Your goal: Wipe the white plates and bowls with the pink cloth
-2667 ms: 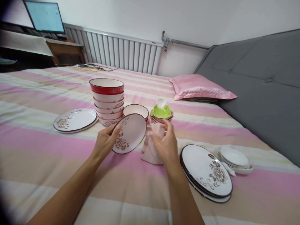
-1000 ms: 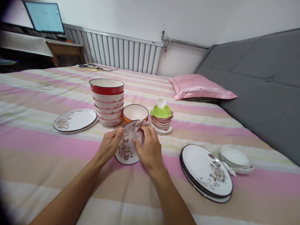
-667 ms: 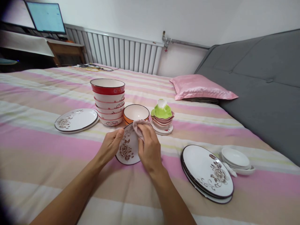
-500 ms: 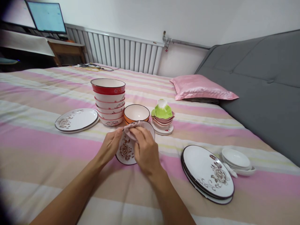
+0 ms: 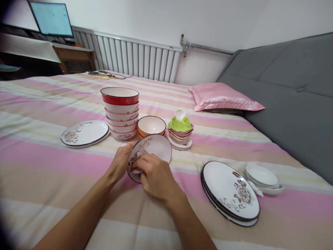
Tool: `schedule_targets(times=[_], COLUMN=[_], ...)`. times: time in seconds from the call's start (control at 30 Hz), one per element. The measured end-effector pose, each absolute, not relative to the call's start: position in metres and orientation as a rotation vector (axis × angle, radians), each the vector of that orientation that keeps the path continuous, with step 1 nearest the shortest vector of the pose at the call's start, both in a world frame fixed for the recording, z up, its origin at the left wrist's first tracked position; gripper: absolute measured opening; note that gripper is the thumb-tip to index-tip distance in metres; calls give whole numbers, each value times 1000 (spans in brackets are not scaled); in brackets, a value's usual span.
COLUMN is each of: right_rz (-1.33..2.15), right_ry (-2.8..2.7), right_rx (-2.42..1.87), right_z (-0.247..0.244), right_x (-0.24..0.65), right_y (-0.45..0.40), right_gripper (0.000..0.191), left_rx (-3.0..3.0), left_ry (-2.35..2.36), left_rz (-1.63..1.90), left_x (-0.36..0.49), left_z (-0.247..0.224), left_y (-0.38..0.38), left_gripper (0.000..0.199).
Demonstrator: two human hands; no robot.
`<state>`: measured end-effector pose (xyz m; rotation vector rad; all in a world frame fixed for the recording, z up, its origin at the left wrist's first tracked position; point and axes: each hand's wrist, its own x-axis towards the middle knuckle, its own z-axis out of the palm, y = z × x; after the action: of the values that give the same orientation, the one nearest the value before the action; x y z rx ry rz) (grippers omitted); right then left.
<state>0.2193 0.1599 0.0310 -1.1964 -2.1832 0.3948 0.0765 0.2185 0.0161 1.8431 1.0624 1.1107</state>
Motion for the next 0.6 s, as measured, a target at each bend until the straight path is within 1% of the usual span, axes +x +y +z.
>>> schedule_targets(times=[0.2,0.3,0.47,0.6], right_rz=[570,625,624,560], right_ry=[-2224,-2251,-2252,-2207], right_rx=[-1261,-1405,-1647,-1831], right_z=[33,32,29,24], right_x=[222,226,232,236], right_y=[156,155,155,158], right_gripper=[38,43,47,45], left_rx=[1820,1828,1840,1856], left_ry=[1081,1089,1086,1117], left_rz=[1154,1166,1132,1103], left_x=[77,77,78,78], left_z=[18,19,21,24], left_y=[217,217,216,215], left_gripper=[61,62,59,56])
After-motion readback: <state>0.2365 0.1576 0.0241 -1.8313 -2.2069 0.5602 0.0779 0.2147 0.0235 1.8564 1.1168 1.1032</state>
